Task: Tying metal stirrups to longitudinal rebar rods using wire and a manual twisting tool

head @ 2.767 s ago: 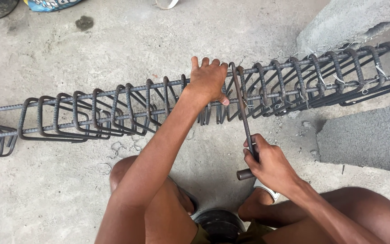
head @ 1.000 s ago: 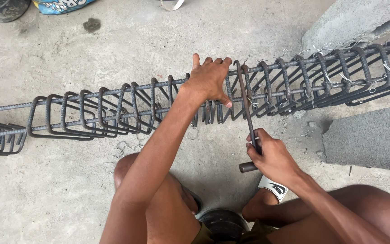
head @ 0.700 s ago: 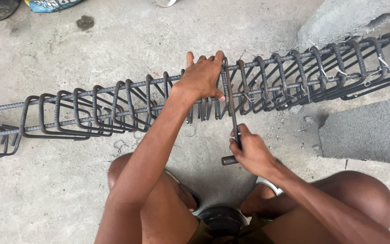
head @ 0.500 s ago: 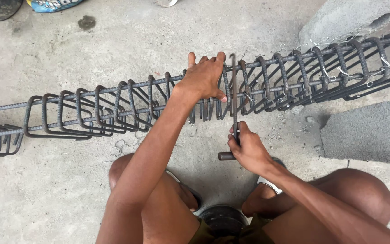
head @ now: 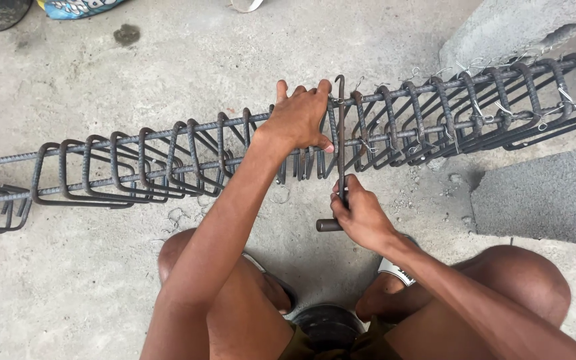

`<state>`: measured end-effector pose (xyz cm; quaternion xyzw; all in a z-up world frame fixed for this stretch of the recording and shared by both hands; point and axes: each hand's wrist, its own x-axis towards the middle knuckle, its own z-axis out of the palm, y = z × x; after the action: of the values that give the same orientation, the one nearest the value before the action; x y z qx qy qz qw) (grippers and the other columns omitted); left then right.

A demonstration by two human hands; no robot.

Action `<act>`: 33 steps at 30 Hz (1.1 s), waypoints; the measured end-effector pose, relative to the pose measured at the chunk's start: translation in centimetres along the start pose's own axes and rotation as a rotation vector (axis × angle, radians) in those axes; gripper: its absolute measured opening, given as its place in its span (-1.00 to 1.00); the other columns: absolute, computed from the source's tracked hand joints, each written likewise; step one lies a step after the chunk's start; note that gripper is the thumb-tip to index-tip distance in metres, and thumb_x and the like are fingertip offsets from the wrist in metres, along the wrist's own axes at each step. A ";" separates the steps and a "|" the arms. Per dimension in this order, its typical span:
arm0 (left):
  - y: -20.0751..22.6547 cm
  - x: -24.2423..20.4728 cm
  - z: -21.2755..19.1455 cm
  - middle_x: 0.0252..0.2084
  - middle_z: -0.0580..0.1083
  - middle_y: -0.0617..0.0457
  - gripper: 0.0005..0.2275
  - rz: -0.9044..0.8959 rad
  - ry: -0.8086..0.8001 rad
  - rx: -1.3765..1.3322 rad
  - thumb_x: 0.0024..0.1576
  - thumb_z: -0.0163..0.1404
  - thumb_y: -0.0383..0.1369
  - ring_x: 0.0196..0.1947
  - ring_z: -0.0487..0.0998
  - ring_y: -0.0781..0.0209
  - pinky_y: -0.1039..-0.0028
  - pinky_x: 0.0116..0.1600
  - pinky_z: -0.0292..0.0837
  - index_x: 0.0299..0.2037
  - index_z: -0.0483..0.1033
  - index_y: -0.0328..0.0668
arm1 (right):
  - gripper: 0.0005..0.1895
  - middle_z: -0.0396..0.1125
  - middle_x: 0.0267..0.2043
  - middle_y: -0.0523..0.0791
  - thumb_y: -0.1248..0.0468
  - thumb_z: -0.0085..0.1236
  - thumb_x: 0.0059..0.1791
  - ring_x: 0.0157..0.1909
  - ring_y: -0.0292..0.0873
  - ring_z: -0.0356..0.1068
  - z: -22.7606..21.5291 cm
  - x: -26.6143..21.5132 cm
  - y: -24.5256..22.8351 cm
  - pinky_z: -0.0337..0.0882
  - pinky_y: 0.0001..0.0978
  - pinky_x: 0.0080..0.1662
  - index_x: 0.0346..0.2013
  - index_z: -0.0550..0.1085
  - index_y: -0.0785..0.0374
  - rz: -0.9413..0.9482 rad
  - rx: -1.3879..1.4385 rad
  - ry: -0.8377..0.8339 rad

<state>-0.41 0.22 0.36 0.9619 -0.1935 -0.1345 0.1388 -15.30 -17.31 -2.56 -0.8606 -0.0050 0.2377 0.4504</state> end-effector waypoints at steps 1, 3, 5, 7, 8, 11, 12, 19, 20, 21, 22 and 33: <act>0.1 0.0 0.0 0.04 0.54 -0.28 -0.13 -0.002 0.001 0.000 -0.23 0.47 -0.12 0.10 0.50 -0.29 -0.24 0.27 -0.19 0.18 0.15 -0.28 | -0.83 0.45 -0.55 0.00 0.26 -0.01 0.05 -0.43 0.01 0.49 -0.2 0.0 -0.2 0.44 -0.18 -0.33 -0.09 0.37 0.21 -0.001 -0.001 -0.002; 0.0 -0.1 0.2 0.03 0.54 -0.29 -0.14 -0.002 -0.006 -0.001 -0.23 0.47 -0.11 0.10 0.50 -0.29 -0.24 0.29 -0.22 0.15 0.16 -0.29 | -0.82 0.47 -0.53 0.02 0.26 -0.01 0.06 -0.39 0.01 0.51 -0.5 0.0 -0.5 0.44 -0.18 -0.29 -0.06 0.40 0.22 0.013 0.007 0.020; -0.1 -0.1 0.4 0.03 0.54 -0.28 -0.15 -0.004 -0.007 0.002 -0.23 0.47 -0.12 0.10 0.50 -0.29 -0.24 0.28 -0.22 0.15 0.16 -0.30 | -0.82 0.47 -0.53 0.01 0.25 -0.01 0.06 -0.38 0.01 0.51 -0.6 0.0 -0.7 0.44 -0.18 -0.28 -0.06 0.39 0.21 0.016 0.007 0.024; 0.0 0.0 0.4 0.03 0.54 -0.28 -0.15 0.001 -0.004 0.007 -0.22 0.47 -0.12 0.10 0.50 -0.29 -0.24 0.28 -0.23 0.15 0.17 -0.31 | -0.82 0.47 -0.53 0.00 0.24 -0.01 0.06 -0.38 0.01 0.51 -0.7 0.1 -0.6 0.44 -0.17 -0.28 -0.06 0.38 0.20 0.020 0.007 0.036; 0.0 0.1 0.4 0.03 0.54 -0.28 -0.15 0.001 -0.003 0.002 -0.23 0.47 -0.12 0.10 0.49 -0.29 -0.23 0.29 -0.24 0.15 0.17 -0.32 | -0.82 0.47 -0.54 -0.01 0.24 0.00 0.06 -0.38 0.00 0.50 -0.6 0.3 -0.4 0.44 -0.19 -0.28 -0.07 0.40 0.19 0.009 0.001 0.022; -0.1 -0.1 0.4 0.02 0.55 -0.28 -0.14 -0.003 -0.003 -0.002 -0.24 0.48 -0.13 0.10 0.49 -0.28 -0.23 0.29 -0.24 0.16 0.18 -0.32 | -0.82 0.47 -0.56 -0.03 0.23 0.02 0.05 -0.39 -0.02 0.49 -0.6 0.5 -0.2 0.43 -0.21 -0.28 -0.07 0.41 0.18 0.004 -0.005 0.013; -0.1 -0.1 0.3 0.02 0.55 -0.28 -0.15 0.000 -0.003 -0.001 -0.24 0.47 -0.13 0.10 0.49 -0.28 -0.22 0.29 -0.23 0.16 0.19 -0.33 | -0.81 0.46 -0.56 -0.04 0.22 0.03 0.04 -0.40 -0.03 0.49 -0.8 0.5 -0.1 0.43 -0.21 -0.28 -0.07 0.41 0.17 0.011 -0.006 0.023; 0.5 -1.5 -1.4 0.07 0.52 -0.32 -0.17 -0.028 0.018 -0.079 -0.21 0.48 -0.18 0.11 0.50 -0.29 -0.22 0.31 -0.22 0.19 0.24 -0.33 | -0.80 0.48 -0.53 0.01 0.26 0.01 0.06 -0.38 0.02 0.50 -1.5 0.3 -0.3 0.43 -0.18 -0.27 -0.04 0.43 0.22 0.003 -0.011 0.055; 0.8 -2.3 -2.6 0.11 0.50 -0.37 -0.22 -0.055 0.024 -0.150 -0.13 0.44 -0.17 0.16 0.48 -0.32 -0.21 0.33 -0.20 0.21 0.25 -0.37 | -0.80 0.47 -0.54 -0.01 0.25 0.02 0.05 -0.37 0.01 0.50 -1.6 0.0 -0.4 0.44 -0.19 -0.26 -0.05 0.42 0.21 0.007 -0.015 0.062; 1.2 -2.8 -4.2 0.15 0.47 -0.41 -0.26 -0.071 0.038 -0.216 -0.05 0.39 -0.16 0.21 0.45 -0.35 -0.21 0.34 -0.18 0.22 0.26 -0.41 | -0.81 0.47 -0.54 -0.03 0.23 0.02 0.05 -0.37 -0.01 0.50 -2.0 0.0 -0.8 0.44 -0.21 -0.25 -0.06 0.42 0.19 0.005 -0.019 0.082; 0.9 -2.1 -4.6 0.15 0.47 -0.41 -0.26 -0.068 0.047 -0.213 -0.05 0.39 -0.16 0.21 0.45 -0.35 -0.21 0.34 -0.18 0.22 0.26 -0.41 | -0.81 0.47 -0.54 -0.03 0.23 0.02 0.05 -0.37 -0.01 0.50 -2.5 0.2 -1.0 0.44 -0.21 -0.25 -0.06 0.42 0.19 -0.003 -0.021 0.087; 8.1 -15.1 6.9 -0.35 0.60 -0.11 -0.84 -0.160 1.015 -1.221 0.30 0.01 -0.32 -0.28 0.66 0.04 0.25 0.01 0.50 -0.17 0.58 -0.25 | -0.76 0.48 -0.46 0.06 0.20 0.01 0.06 -0.28 0.12 0.50 -3.2 -0.7 1.0 0.42 -0.02 -0.21 -0.02 0.43 0.21 -0.022 -0.053 0.164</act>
<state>-18.74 -2.27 -0.32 0.6706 0.0710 0.2279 0.7023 -14.77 -20.51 -1.50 -0.8886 0.0163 0.1615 0.4291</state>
